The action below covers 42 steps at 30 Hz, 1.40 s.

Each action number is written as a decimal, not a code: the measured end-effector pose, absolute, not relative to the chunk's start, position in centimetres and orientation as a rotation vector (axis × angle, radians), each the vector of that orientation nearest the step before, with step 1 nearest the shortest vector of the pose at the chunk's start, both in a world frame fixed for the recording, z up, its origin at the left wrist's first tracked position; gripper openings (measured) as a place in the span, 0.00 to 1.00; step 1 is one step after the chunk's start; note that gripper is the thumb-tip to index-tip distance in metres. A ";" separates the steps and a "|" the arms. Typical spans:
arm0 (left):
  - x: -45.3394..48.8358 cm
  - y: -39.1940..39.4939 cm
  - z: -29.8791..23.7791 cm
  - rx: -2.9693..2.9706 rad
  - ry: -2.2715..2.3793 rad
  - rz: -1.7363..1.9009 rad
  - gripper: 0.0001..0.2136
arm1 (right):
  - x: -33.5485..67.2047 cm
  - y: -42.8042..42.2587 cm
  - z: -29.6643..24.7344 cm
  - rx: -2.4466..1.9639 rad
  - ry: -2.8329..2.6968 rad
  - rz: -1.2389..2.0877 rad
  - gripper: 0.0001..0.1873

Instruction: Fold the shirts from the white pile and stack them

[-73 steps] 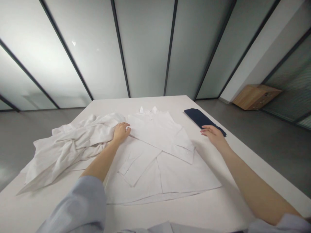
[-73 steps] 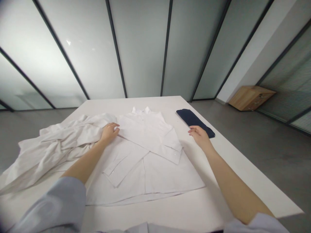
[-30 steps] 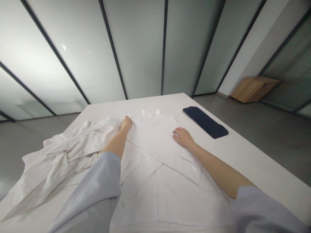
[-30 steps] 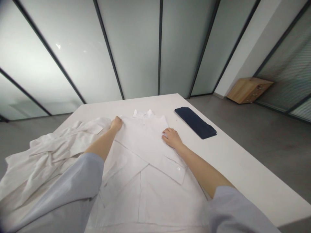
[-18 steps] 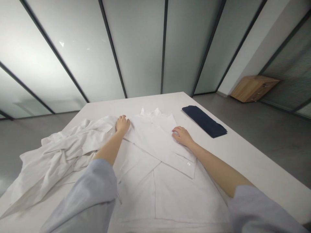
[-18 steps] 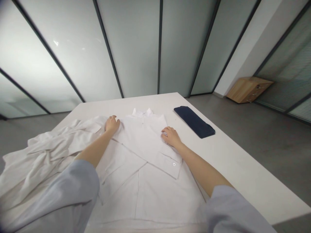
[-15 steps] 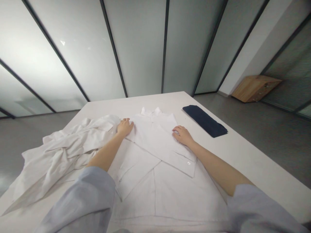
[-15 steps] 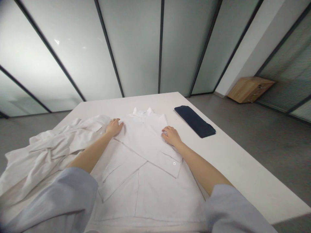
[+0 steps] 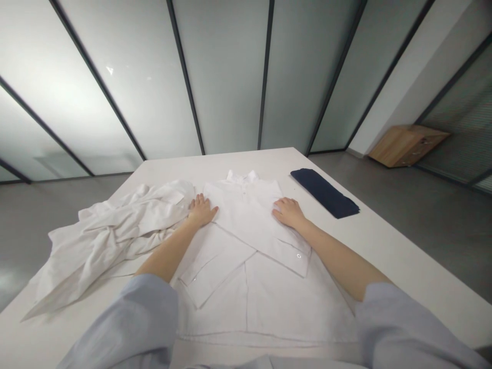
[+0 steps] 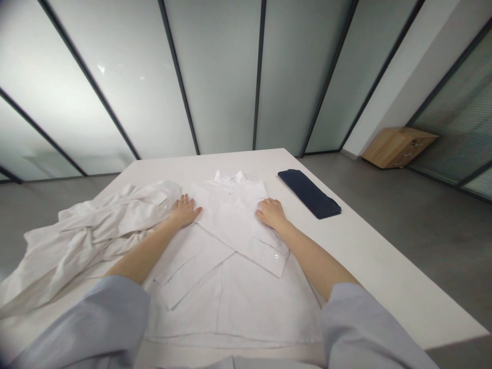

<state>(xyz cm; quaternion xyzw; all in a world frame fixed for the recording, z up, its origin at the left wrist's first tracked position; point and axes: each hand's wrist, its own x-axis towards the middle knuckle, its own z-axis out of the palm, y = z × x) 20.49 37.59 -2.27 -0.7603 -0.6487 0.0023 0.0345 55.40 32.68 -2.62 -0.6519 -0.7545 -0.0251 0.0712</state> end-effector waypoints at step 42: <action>24.2 37.5 -2.8 -2.561 -1.880 0.077 0.30 | 51.0 36.2 -3.0 -2.033 -2.352 0.137 0.33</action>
